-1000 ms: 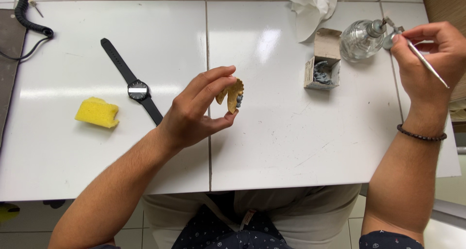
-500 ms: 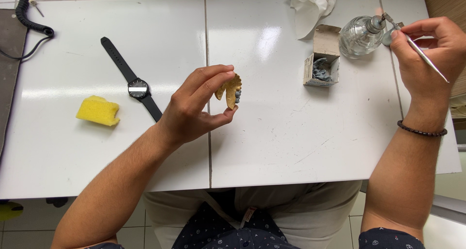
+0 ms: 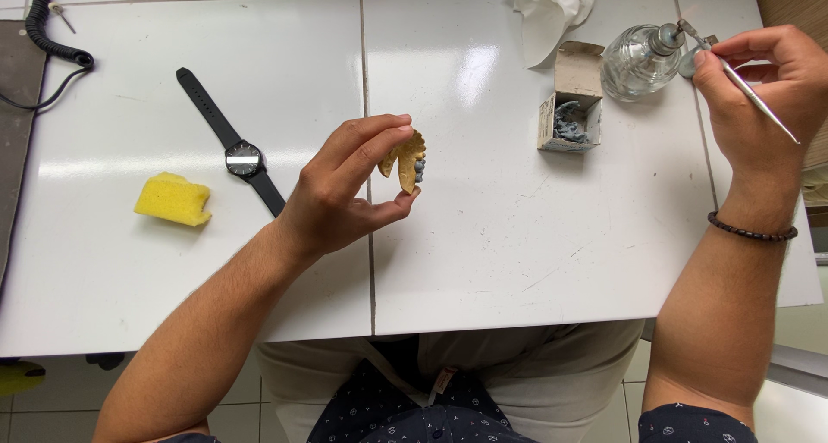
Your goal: The person holds a plaster dental model with a partial denture framework in one hand and uses a heated waxing instrument to apply and shape wax around the metal framework on the model. They periodically dip the instrument near an alcohol lamp, rotate the model to reach different areas, and wipe the instrument with a tissue.
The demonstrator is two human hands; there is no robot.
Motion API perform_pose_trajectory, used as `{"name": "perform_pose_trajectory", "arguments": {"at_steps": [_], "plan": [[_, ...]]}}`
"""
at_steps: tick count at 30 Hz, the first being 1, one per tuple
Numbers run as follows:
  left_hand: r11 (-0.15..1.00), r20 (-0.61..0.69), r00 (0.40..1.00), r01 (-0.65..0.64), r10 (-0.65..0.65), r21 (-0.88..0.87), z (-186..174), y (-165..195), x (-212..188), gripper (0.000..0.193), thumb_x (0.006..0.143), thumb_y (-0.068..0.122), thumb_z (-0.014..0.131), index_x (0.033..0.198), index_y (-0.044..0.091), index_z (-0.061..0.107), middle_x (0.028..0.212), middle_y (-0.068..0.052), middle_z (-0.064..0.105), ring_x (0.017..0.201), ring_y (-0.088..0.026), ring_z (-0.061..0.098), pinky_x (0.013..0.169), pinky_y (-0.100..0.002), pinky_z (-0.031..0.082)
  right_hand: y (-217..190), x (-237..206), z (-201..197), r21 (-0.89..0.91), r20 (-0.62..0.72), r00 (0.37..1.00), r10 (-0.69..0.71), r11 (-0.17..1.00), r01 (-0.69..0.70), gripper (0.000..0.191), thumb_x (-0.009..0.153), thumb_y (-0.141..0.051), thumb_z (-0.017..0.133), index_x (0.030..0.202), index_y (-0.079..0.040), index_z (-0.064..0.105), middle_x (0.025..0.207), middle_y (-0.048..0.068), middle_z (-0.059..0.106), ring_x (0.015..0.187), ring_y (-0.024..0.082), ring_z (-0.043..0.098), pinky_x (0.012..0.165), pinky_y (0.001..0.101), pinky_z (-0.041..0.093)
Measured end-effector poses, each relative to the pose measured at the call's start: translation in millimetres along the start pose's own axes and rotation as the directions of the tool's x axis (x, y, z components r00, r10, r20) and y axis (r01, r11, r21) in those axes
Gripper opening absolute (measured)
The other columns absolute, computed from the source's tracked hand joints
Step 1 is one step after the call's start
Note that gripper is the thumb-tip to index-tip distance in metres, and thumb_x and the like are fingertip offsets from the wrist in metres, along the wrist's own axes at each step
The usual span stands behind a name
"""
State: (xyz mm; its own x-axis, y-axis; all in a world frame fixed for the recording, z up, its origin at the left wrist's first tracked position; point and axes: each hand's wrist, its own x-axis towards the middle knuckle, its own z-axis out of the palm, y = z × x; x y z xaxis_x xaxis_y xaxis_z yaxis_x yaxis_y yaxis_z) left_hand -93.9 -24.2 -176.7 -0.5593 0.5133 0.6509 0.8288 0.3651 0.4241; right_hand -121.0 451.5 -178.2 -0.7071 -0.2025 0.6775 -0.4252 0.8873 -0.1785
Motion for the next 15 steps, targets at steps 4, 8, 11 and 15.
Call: {"name": "perform_pose_trajectory", "arguments": {"at_steps": [4,8,11,15], "plan": [[1.0,0.007,1.0,-0.004,0.004,0.008,-1,0,1,0.065,0.083,0.006,0.09,0.138,0.003,0.054,0.137,-0.014,0.059,0.127,-0.027,0.065,0.102,-0.034,0.06,-12,6,-9,0.079,0.058,0.998,0.01,0.997,-0.015,0.009,0.103,0.006,0.075,0.105,0.006,0.066,0.102,0.018,0.074,0.094,0.022,0.076,0.085,0.0284,0.065],[1.0,0.013,1.0,-0.001,0.001,0.009,-2,0,2,0.066,0.083,0.006,0.09,0.138,0.002,0.054,0.137,-0.015,0.059,0.127,-0.028,0.065,0.102,-0.034,0.06,-32,15,-16,0.32,0.382,0.907,0.178,0.895,-0.311,0.02,0.102,-0.006,0.083,0.092,0.001,0.067,0.091,0.014,0.074,0.085,0.02,0.075,0.076,0.028,0.062],[1.0,0.016,1.0,0.004,-0.004,0.007,-3,-1,2,0.066,0.082,0.005,0.09,0.138,0.002,0.055,0.137,-0.015,0.059,0.126,-0.027,0.065,0.102,-0.034,0.06,-48,19,-12,0.288,0.472,0.881,0.018,0.942,-0.174,0.021,0.093,-0.005,0.083,0.081,-0.001,0.067,0.088,0.013,0.076,0.094,0.021,0.078,0.086,0.0308,0.063],[1.0,0.017,1.0,-0.003,0.002,0.01,-2,-2,2,0.065,0.083,0.006,0.09,0.138,0.002,0.055,0.137,-0.015,0.059,0.127,-0.027,0.065,0.102,-0.034,0.06,-60,24,-10,0.273,0.489,0.872,0.018,0.946,-0.173,0.024,0.093,-0.005,0.083,0.076,-0.002,0.066,0.083,0.011,0.076,0.1,0.021,0.078,0.096,0.0324,0.062]]}}
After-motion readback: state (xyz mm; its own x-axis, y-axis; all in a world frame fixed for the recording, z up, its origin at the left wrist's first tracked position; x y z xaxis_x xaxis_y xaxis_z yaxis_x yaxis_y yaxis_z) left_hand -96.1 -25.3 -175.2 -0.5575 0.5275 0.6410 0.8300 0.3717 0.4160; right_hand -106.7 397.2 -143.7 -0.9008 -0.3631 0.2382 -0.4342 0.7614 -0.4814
